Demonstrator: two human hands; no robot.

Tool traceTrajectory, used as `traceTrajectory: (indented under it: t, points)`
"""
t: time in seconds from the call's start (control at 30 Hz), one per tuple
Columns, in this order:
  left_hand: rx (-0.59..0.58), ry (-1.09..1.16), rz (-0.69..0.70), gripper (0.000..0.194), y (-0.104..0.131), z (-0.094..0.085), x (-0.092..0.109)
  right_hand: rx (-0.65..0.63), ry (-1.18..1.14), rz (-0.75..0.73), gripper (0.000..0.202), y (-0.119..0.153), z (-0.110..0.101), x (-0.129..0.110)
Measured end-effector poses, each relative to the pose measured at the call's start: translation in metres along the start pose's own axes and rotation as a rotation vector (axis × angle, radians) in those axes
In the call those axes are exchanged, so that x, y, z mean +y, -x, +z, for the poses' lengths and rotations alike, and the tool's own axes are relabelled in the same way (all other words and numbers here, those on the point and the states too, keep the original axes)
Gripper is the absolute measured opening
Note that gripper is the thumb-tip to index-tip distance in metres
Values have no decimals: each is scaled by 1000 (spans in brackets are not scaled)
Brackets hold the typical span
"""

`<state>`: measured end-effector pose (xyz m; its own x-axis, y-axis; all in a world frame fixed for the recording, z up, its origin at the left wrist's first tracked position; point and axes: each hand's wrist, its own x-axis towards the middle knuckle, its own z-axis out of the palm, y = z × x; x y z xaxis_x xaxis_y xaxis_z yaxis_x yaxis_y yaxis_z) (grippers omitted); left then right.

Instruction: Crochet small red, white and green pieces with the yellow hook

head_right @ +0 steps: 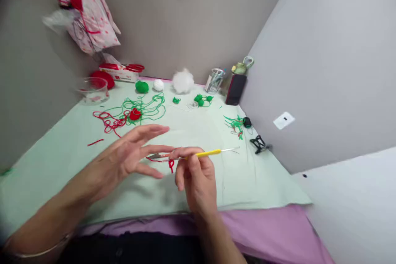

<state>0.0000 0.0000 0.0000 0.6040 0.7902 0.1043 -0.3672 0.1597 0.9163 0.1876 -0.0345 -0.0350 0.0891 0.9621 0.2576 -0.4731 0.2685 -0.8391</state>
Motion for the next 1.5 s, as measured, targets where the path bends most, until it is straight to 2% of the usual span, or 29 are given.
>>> traceTrajectory:
  t: [0.1,0.17,0.2,0.23,0.3,0.37,0.4,0.47,0.57,0.67,0.77,0.9,1.0,1.13,1.5]
  points:
    - [79,174,24,41,-12,18,-9,-32,25,-44,21,3,2,3]
    - [190,292,123,41,-21,25,-11,-58,36,-65,22,4,3,6]
    - [251,299,195,47,-24,26,-12,-70,40,-73,22,4,4,7]
    - [289,237,269,57,-27,26,-12,-74,43,-83,23,4,4,8]
    - [313,-77,407,67,-28,23,-14,-50,55,-110,23,4,4,8]
    - [311,-463,491,61,-24,17,-17,0,74,-152,22,3,4,7]
    - [307,-574,487,52,-20,15,-19,23,86,-174,21,3,3,6]
    - [259,-548,366,34,-12,14,-25,54,115,-215,21,3,2,6]
    - [189,-224,110,35,-5,17,-31,70,156,-257,21,3,2,8]
    - [260,-24,7,36,-6,23,-37,70,193,-277,20,5,3,13]
    - [293,14,-13,39,-10,24,-40,73,211,-280,20,6,3,16]
    - [251,-28,-8,44,-9,21,-39,74,207,-266,20,6,3,15]
    - [241,42,-7,37,-6,21,-38,73,214,-271,20,6,2,15]
    - [279,119,-30,27,-7,24,-40,55,251,-285,20,6,0,18]
    - [380,99,-6,37,-10,25,-44,27,465,-388,24,8,-2,14]
